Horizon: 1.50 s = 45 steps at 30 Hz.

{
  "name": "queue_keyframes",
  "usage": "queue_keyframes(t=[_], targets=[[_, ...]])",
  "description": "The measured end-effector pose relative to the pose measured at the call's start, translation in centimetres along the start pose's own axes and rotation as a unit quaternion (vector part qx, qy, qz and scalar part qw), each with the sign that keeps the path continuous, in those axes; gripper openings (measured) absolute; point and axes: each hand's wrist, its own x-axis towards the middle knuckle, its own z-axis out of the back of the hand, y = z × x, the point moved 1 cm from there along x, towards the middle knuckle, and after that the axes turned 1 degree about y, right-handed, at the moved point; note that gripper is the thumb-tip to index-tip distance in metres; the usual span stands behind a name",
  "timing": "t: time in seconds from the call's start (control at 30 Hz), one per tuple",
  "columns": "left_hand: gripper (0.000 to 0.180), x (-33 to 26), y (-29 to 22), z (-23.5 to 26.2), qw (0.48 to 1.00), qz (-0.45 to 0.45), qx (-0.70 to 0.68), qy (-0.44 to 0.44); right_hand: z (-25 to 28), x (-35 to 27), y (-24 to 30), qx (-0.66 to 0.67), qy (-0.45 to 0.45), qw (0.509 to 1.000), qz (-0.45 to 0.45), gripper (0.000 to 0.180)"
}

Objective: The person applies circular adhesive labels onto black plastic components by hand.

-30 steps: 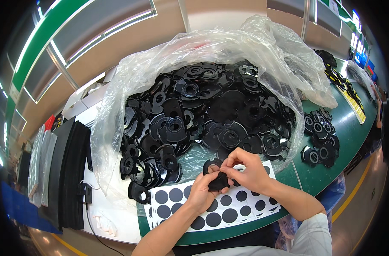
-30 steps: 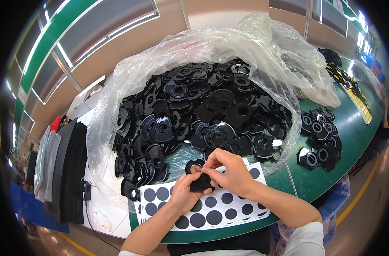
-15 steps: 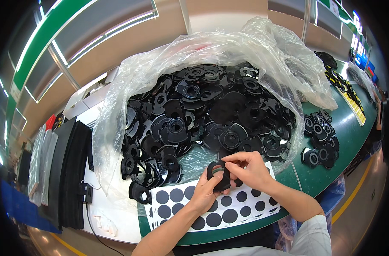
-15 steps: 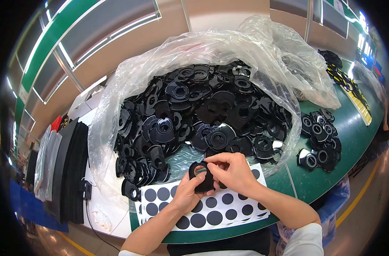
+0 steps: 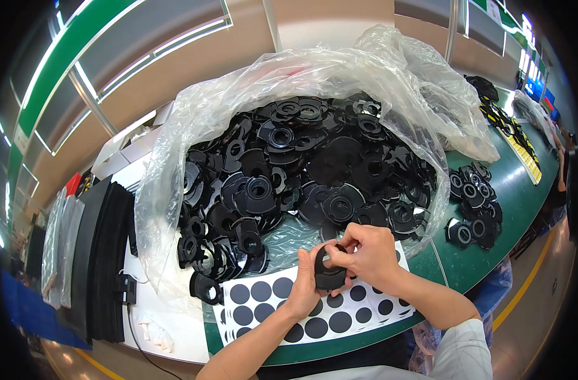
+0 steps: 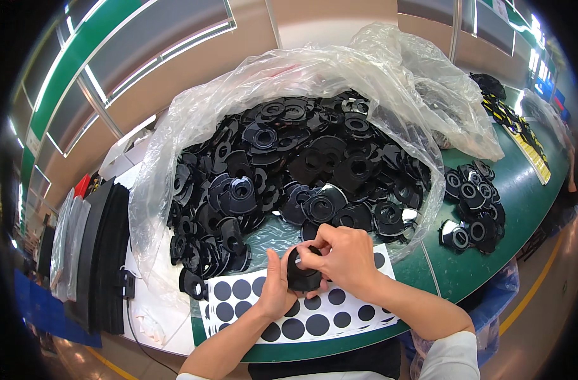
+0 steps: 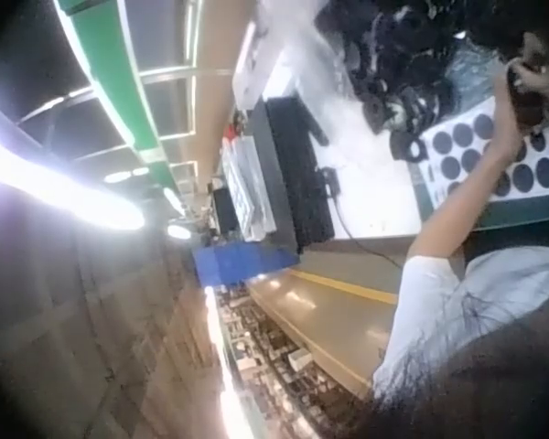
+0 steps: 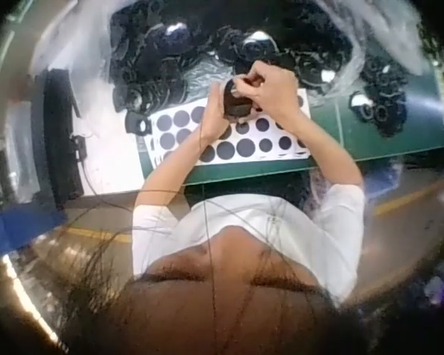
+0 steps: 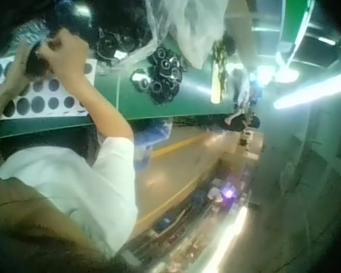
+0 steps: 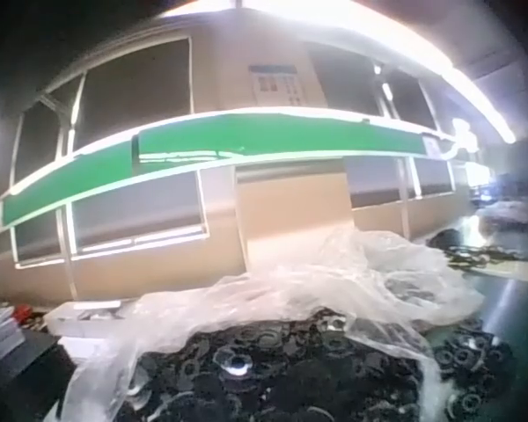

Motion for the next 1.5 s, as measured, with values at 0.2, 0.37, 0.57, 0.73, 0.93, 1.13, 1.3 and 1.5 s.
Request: queue_keyframes(t=[0.2,0.37,0.57,0.73,0.93,1.13,1.3,1.5], targets=[[0.090,-0.1,-0.9,-0.6,0.998,0.026,0.005,-0.049,0.7,0.0,1.2,-0.121,-0.006,0.985,0.120,0.029],[0.080,0.0,-0.7,0.3,0.997,0.035,-0.068,-0.004,2.6,0.8,0.5,0.047,0.148,0.987,0.030,0.026],[0.076,-0.2,-1.1,0.4,0.995,0.089,-0.049,-0.001,1.8,0.3,0.7,0.052,0.141,0.989,-0.005,0.011],[0.063,0.2,-2.5,-0.7,0.998,0.002,-0.046,-0.037,2.7,1.3,-0.6,-0.012,-0.035,0.997,0.070,0.007],[0.020,-2.3,-7.3,4.2,0.564,-0.171,0.729,-0.349,15.0,3.2,-7.7,-0.336,-0.282,0.897,-0.051,0.015],[0.024,-2.0,-6.5,4.5,0.503,-0.083,0.795,-0.327,17.7,1.3,-9.9,-0.435,-0.322,0.840,-0.043,0.015],[0.023,-2.7,-6.5,5.8,0.503,-0.125,0.771,-0.369,5.5,1.3,0.4,-0.024,0.058,0.995,0.072,0.011],[0.029,-2.6,-8.5,3.3,0.668,-0.192,0.616,-0.371,-0.1,-1.9,0.2,-0.130,0.252,0.956,0.068,0.034]])
